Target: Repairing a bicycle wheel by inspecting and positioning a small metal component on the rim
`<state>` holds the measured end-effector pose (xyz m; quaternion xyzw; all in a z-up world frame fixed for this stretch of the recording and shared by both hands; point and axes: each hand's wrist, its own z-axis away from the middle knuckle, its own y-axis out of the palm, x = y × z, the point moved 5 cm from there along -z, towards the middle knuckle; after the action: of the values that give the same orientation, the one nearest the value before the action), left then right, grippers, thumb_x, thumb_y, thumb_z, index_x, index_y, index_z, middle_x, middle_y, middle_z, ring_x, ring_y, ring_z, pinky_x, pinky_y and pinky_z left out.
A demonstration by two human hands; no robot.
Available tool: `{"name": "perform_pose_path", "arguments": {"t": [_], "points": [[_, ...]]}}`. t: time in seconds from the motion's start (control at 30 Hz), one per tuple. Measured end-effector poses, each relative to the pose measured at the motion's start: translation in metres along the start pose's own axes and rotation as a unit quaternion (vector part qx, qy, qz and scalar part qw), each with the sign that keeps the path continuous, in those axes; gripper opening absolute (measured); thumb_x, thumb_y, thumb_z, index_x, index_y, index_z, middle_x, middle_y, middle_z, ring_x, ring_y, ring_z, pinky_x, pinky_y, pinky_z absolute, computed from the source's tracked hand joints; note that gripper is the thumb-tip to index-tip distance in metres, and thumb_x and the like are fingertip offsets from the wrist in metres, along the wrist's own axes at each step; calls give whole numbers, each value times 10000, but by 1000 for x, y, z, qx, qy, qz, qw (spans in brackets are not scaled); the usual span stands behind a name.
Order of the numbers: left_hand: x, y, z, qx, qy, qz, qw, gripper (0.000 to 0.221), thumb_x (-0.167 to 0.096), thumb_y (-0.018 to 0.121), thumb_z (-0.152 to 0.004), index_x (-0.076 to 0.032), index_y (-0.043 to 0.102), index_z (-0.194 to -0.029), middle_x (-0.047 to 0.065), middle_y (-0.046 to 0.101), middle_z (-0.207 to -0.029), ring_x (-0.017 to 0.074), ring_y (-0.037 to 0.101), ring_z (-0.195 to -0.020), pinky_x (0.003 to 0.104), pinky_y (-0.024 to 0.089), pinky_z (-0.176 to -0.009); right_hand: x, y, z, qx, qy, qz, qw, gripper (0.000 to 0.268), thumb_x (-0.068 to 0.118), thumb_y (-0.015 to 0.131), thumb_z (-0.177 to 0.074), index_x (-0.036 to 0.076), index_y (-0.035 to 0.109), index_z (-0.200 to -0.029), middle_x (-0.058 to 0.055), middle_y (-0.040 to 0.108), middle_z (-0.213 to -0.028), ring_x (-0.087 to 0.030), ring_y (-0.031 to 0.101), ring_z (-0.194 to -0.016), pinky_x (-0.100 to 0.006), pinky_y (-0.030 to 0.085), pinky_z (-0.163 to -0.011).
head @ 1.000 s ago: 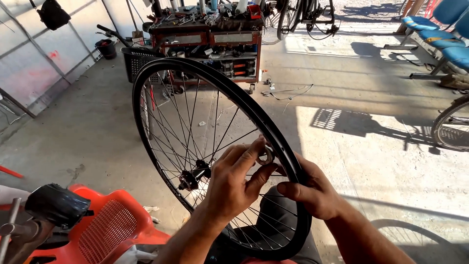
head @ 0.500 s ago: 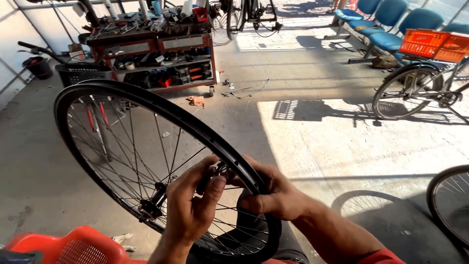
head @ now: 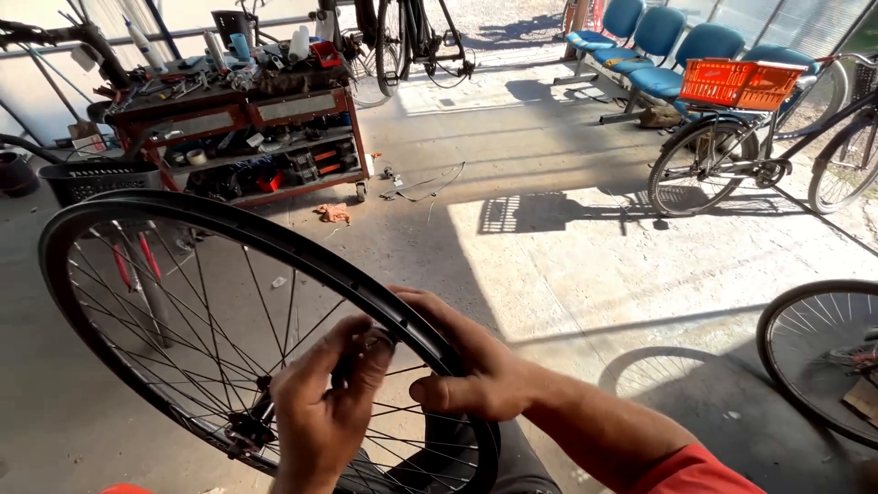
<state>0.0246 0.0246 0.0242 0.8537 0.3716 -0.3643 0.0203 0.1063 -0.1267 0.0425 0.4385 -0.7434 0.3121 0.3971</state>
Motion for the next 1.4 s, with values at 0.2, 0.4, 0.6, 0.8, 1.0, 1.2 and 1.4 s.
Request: {"name": "perform_pose_path", "arguments": {"t": [0.2,0.4,0.6,0.8,1.0,1.2,1.4], "points": [[-15,28,8,19,62,-11,998,295,-207,843,-825,-96,718,-1069,-15,645,-778,106,539,-584,278,478,-534,9,-21,-52,104,108,-47,988,770,238,690,-916,46,378,-1593,-182,530,-1588,-334,522,-1490,-471,425,-1206],[-16,18,9,-3,59,21,998,379,-262,751,-859,-60,702,-1175,58,747,-1005,146,703,-713,267,601,-635,-2,-20,-50,51,107,-167,979,747,141,763,-796,-25,507,-1478,-247,584,-1497,-383,624,-1335,-544,518,-1142],[-21,-3,19,-24,114,-2,993,379,-321,749,-932,-60,697,-1203,64,783,-1034,191,772,-871,316,641,-732,-24,-8,-18,53,22,-166,985,685,128,736,-878,-62,500,-1492,-226,548,-1552,-364,596,-1397,-529,486,-1190],[-21,-29,13,-132,182,-129,966,402,-283,721,-989,44,663,-1216,169,759,-1100,300,742,-905,400,612,-801,-40,-11,-13,15,15,-136,990,716,136,735,-877,-53,456,-1509,-290,507,-1567,-436,573,-1412,-597,477,-1196],[2,-7,12,-49,136,-105,984,590,-195,827,-949,25,548,-1420,186,743,-1245,303,738,-1076,407,652,-893,-42,-7,-8,-29,16,-113,993,733,151,741,-879,-61,455,-1520,-222,557,-1541,-400,556,-1437,-560,472,-1180],[-6,0,2,-20,102,-99,990,502,-203,755,-989,-18,587,-1425,111,742,-1226,284,709,-1024,407,599,-878,-40,-9,-3,-30,2,-74,997,742,157,734,-885,-31,444,-1541,-212,420,-1663,-353,404,-1562,-525,377,-1250],[-4,5,5,-19,101,-51,993,556,-156,777,-974,-41,548,-1467,159,748,-1216,282,759,-1057,384,636,-872,-34,-5,3,-31,13,-52,998,721,203,726,-908,-35,452,-1531,-190,516,-1583,-325,520,-1457,-502,418,-1215]]}}
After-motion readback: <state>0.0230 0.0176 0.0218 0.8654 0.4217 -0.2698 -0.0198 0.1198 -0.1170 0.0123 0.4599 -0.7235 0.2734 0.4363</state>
